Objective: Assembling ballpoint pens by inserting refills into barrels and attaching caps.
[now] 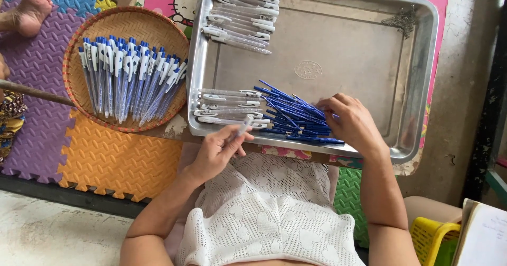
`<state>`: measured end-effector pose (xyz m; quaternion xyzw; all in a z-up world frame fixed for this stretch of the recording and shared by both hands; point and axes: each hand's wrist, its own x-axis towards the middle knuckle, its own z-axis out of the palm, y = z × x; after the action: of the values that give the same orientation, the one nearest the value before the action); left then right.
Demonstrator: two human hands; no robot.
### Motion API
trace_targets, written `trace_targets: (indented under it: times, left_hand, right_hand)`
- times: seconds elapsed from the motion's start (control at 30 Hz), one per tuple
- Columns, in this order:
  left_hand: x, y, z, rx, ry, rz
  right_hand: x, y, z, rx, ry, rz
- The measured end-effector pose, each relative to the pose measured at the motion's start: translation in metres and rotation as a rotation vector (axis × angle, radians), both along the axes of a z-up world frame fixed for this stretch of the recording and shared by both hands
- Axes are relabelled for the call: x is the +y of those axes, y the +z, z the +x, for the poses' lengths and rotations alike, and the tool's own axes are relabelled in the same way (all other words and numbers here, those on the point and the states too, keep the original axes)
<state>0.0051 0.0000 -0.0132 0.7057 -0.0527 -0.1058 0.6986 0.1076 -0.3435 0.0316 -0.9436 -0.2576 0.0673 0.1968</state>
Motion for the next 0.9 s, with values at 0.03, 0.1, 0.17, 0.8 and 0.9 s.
trace_targets:
  times: [0.03,0.1,0.17,0.8,0.9]
  left_hand:
    - [0.002,0.002,0.002,0.006,-0.001,0.0]
    - [0.007,0.006,0.009,-0.002,0.064,-0.082]
    - [0.01,0.01,0.01,-0.01,0.098,-0.118]
    - [-0.028,-0.001,0.051,-0.108,0.234,-0.451]
    - [-0.058,0.005,0.058,-0.098,0.223,-0.432]
  right_hand:
    - [-0.005,-0.002,0.001,0.006,-0.001,0.0]
    - [-0.013,-0.004,0.006,-0.015,-0.035,0.014]
    - [-0.006,0.003,0.011,0.026,-0.009,-0.016]
    - [0.08,0.021,0.055,0.583,-0.042,0.539]
    - [0.062,0.032,0.029,0.675,-0.075,0.885]
